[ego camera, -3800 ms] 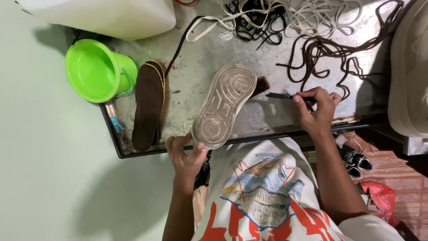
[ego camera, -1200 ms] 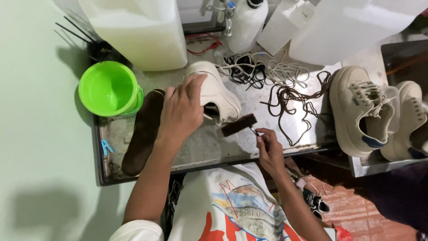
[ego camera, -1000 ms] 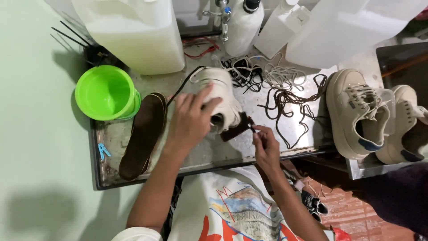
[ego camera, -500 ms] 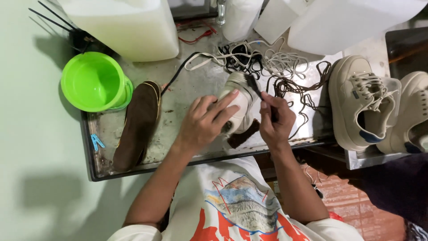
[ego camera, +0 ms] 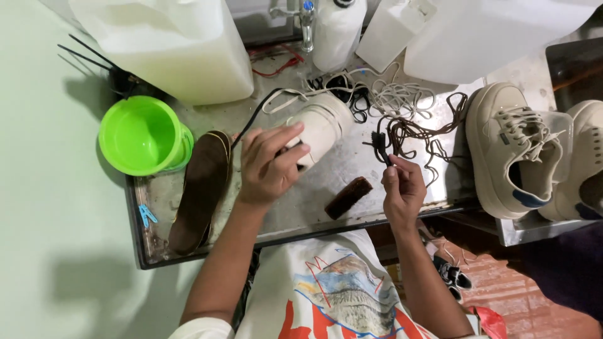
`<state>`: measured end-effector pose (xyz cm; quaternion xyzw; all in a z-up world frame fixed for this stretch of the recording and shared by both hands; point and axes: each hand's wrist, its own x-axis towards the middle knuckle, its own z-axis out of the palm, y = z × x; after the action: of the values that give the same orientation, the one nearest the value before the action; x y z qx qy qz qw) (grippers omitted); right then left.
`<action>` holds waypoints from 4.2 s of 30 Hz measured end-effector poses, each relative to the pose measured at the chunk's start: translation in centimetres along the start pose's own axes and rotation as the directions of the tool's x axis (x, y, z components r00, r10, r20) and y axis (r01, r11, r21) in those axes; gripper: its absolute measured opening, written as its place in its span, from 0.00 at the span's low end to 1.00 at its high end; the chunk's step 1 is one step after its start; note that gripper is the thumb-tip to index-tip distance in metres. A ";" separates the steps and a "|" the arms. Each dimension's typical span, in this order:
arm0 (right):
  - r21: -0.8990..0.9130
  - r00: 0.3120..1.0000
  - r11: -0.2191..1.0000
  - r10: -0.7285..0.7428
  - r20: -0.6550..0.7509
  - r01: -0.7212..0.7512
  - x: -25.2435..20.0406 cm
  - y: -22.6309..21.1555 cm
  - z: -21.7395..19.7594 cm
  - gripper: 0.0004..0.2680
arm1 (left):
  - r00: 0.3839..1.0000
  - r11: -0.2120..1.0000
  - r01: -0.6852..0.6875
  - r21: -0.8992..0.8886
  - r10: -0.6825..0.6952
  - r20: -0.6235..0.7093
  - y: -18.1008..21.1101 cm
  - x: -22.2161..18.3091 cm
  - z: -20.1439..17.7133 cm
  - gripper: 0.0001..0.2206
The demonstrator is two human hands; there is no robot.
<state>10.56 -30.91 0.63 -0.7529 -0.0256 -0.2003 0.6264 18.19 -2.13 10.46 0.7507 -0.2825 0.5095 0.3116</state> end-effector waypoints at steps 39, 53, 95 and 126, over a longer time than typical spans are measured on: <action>-0.175 0.939 0.926 -0.315 0.137 0.336 2.8 -7.7 6.1 0.08 | 0.975 0.968 0.169 0.185 -0.192 0.110 4.7 0.8 -3.7 0.17; -0.027 0.988 0.992 -0.118 0.097 0.122 0.8 -6.0 10.1 0.10 | 0.970 0.957 0.220 0.191 -0.236 0.062 3.8 0.6 -4.6 0.14; -0.006 0.952 0.971 0.237 0.193 -0.241 -2.1 -3.9 12.5 0.08 | 0.886 0.860 0.450 0.242 -0.464 0.002 1.5 -7.3 -9.9 0.37; -0.042 0.895 0.914 0.403 0.192 -0.403 -1.5 -1.1 12.3 0.08 | 0.845 0.822 0.531 0.204 -0.532 -0.055 1.4 -7.5 -9.6 0.02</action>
<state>12.15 -18.65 -0.52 -0.7582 0.0692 0.0092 0.6483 9.13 5.05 6.43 0.8295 -0.0070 0.4280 0.3588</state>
